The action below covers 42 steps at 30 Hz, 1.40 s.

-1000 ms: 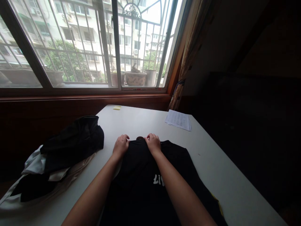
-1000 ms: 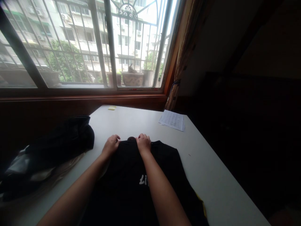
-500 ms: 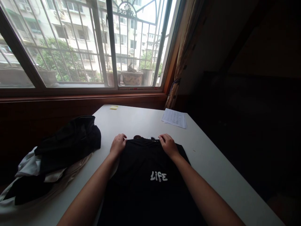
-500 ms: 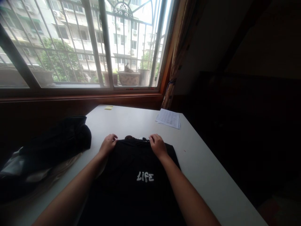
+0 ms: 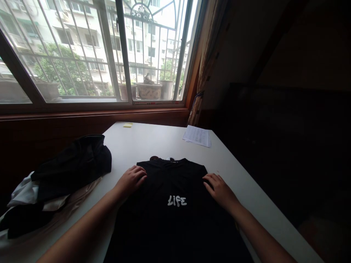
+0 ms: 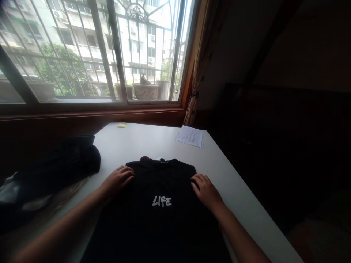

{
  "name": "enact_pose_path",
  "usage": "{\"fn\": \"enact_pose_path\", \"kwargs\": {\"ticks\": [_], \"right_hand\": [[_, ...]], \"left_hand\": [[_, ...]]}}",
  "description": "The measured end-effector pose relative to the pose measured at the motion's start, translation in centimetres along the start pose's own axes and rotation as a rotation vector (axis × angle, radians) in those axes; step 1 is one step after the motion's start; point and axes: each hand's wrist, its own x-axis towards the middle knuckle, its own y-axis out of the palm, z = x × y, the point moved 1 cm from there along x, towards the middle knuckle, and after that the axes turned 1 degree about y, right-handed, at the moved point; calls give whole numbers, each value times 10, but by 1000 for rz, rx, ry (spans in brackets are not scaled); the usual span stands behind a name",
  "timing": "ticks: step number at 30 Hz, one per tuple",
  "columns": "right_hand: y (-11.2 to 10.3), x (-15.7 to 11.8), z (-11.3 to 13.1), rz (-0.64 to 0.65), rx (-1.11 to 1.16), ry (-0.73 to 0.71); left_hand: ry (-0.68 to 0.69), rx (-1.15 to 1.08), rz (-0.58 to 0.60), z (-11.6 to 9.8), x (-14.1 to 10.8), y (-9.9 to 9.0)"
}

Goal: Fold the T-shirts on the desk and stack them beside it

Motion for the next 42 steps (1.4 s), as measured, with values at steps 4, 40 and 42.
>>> {"fn": "enact_pose_path", "kwargs": {"ticks": [4,40,42], "right_hand": [[5,-2,-1,-3,2,-11],[51,133,37,197,48,91],[39,112,54,129,69,91]], "left_hand": [[-18,144,76,4,-15,6],[-425,295,158,108,-10,-6],[-431,299,159,109,-9,-7]]}}
